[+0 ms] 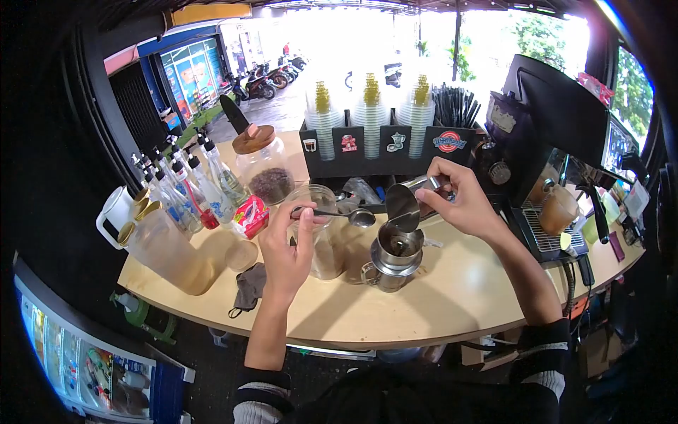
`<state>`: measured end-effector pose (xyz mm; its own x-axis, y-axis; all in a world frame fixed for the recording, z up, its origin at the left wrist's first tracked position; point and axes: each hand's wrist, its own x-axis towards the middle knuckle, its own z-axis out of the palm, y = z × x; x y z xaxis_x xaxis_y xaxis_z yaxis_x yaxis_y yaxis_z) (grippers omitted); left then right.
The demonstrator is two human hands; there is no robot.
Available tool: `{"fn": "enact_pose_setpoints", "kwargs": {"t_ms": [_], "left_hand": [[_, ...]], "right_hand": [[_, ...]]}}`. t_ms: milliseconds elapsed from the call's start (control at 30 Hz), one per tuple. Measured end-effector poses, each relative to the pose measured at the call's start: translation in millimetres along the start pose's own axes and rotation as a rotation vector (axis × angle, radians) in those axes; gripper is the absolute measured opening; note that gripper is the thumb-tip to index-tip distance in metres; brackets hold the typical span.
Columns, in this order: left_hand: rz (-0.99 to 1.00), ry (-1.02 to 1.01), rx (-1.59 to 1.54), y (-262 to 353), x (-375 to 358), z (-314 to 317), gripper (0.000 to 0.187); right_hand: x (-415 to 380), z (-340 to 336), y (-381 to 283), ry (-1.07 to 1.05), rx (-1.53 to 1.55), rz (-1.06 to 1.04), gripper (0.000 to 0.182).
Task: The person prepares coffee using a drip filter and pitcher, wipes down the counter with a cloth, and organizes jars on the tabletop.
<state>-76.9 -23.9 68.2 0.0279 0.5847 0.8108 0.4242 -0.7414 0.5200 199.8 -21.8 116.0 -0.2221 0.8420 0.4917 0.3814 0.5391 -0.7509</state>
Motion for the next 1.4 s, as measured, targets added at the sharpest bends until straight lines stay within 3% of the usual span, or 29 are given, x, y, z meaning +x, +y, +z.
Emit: {"fn": "enact_pose_setpoints", "kwargs": {"t_ms": [600,767,1000,1400], "left_hand": [[-0.003,-0.022,0.027,2.7,-4.0,1.9,0.017],[-0.139,0.010,-0.089,10.5,-4.7,7.5,0.013],[-0.063,-0.033,-0.071,12.4,-8.1,19.6,0.012],[-0.028,-0.110,-0.104,12.6,-12.2,39.4,0.011]], "right_hand": [[-14.7,-16.1,-10.6,0.038,-0.228,-0.023,0.022],[-21.9,-22.1,-5.7,0.055,-0.171,-0.004,0.022],[-26.7,-26.0,-14.9,0.038,-0.292,-0.051,0.021],[-20.5,-11.8,-29.8,0.009,-0.106,-0.070,0.020]]}}
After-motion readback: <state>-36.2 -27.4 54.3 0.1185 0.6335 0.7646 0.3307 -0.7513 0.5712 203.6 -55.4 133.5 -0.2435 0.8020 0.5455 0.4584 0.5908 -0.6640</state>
